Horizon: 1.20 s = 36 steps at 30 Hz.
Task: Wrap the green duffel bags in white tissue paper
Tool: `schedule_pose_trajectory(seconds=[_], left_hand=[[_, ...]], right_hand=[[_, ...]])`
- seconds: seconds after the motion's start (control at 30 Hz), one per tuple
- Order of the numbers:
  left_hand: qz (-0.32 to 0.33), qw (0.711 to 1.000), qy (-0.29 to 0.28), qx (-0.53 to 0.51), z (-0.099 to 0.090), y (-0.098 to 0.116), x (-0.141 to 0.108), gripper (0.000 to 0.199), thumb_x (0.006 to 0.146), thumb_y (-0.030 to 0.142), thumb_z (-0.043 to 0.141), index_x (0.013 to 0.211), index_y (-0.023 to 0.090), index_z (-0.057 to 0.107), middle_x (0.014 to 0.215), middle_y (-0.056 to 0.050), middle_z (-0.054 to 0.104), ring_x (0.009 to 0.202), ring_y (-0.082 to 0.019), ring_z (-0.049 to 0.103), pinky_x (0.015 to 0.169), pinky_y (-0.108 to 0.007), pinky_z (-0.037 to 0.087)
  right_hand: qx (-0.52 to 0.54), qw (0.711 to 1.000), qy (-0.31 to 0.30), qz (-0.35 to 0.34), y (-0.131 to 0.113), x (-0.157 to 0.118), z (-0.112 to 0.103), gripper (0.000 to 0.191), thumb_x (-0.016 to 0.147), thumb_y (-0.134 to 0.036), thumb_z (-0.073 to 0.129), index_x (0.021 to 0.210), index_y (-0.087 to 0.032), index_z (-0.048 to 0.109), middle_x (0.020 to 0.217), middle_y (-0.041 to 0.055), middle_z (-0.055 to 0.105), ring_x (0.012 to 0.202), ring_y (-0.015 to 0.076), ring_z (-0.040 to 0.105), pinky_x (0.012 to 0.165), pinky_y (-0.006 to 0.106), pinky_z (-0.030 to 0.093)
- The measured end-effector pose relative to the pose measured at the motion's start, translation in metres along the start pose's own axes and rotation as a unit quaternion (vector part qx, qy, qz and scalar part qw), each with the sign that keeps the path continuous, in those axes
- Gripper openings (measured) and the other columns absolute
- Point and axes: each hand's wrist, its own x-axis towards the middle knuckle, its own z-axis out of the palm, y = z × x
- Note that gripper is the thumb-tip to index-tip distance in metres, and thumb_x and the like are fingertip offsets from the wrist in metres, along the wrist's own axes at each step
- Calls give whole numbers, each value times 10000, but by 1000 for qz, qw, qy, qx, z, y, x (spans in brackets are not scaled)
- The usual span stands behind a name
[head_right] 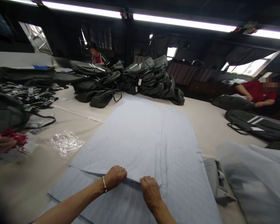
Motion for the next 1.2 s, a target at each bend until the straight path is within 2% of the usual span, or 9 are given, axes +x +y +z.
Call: schedule_pose_trajectory(seconds=[0.1, 0.2, 0.27, 0.4, 0.63, 0.73, 0.87, 1.03, 1.2], left_hand=[[-4, 1000, 2, -13, 2, -2, -5, 131, 897, 288, 618, 910, 176, 551, 925, -52, 646, 874, -204, 614, 807, -332, 459], [-1, 1000, 2, -29, 3, -6, -8, 581, 746, 512, 761, 1149, 188, 498, 1170, -84, 597, 1076, -257, 562, 932, -384, 429], [3, 999, -5, -35, 4, -10, -6, 666, 733, 548, 759, 1211, 189, 466, 1247, -109, 558, 1140, -278, 529, 948, -399, 427], [17, 999, -27, -36, 9, -9, 0, 242, 944, 268, 538, 1163, 170, 509, 1208, -144, 574, 1132, -268, 536, 884, -385, 471], [4, 998, -66, -2, 8, 8, 13, 234, 967, 125, 417, 1159, 82, 543, 1135, -177, 597, 1035, -279, 596, 724, -374, 547], [-1, 996, -89, 8, -5, -1, 26, 142, 962, 197, 522, 1058, 122, 595, 956, -51, 638, 844, -181, 638, 708, -330, 555], [-11, 995, -99, 9, -42, -22, 34, 112, 943, 231, 569, 969, 132, 616, 866, -18, 645, 746, -151, 635, 678, -315, 552], [4, 996, -92, 6, -82, -12, -16, 133, 901, 111, 533, 951, 212, 605, 850, -21, 695, 785, -199, 676, 652, -290, 526], [34, 990, -134, -6, -49, 33, -94, 91, 898, 120, 544, 860, 186, 594, 788, -30, 693, 686, -197, 680, 588, -263, 522]], right_hand=[[-5, 1000, -24, 15, 3, 7, 2, 134, 832, -96, 613, 760, -205, 643, 783, 10, 666, 768, 176, 606, 682, 290, 375], [-8, 998, -54, 26, 11, 17, -2, 67, 801, -166, 686, 781, -198, 632, 803, 17, 666, 785, 185, 609, 698, 292, 379], [-10, 997, -81, 16, 15, 22, -7, 120, 752, -209, 743, 801, -196, 634, 827, 21, 668, 813, 201, 610, 721, 300, 391], [-14, 992, -121, -14, 15, 19, -14, 320, 669, -167, 780, 953, -190, 636, 985, 51, 661, 923, 244, 597, 813, 342, 424], [-38, 994, -101, -11, 6, 9, -1, 492, 859, 20, 381, 1298, -172, 493, 1327, 132, 540, 1227, 287, 457, 999, 440, 356], [-39, 995, -93, -14, 10, 20, -3, 399, 880, -6, 378, 1194, -177, 555, 1158, 108, 631, 1061, 236, 554, 848, 336, 423], [-34, 996, -80, -8, 16, 38, -35, 294, 884, -23, 388, 1024, -171, 600, 928, 73, 662, 860, 197, 586, 724, 291, 394], [-1, 995, -89, -34, -10, 15, -76, 270, 871, -34, 404, 943, -208, 596, 889, 28, 659, 845, 183, 587, 691, 280, 368], [30, 984, -161, -65, -66, -48, -40, 213, 807, -74, 532, 911, -228, 635, 881, 0, 701, 809, 177, 643, 633, 255, 387]])
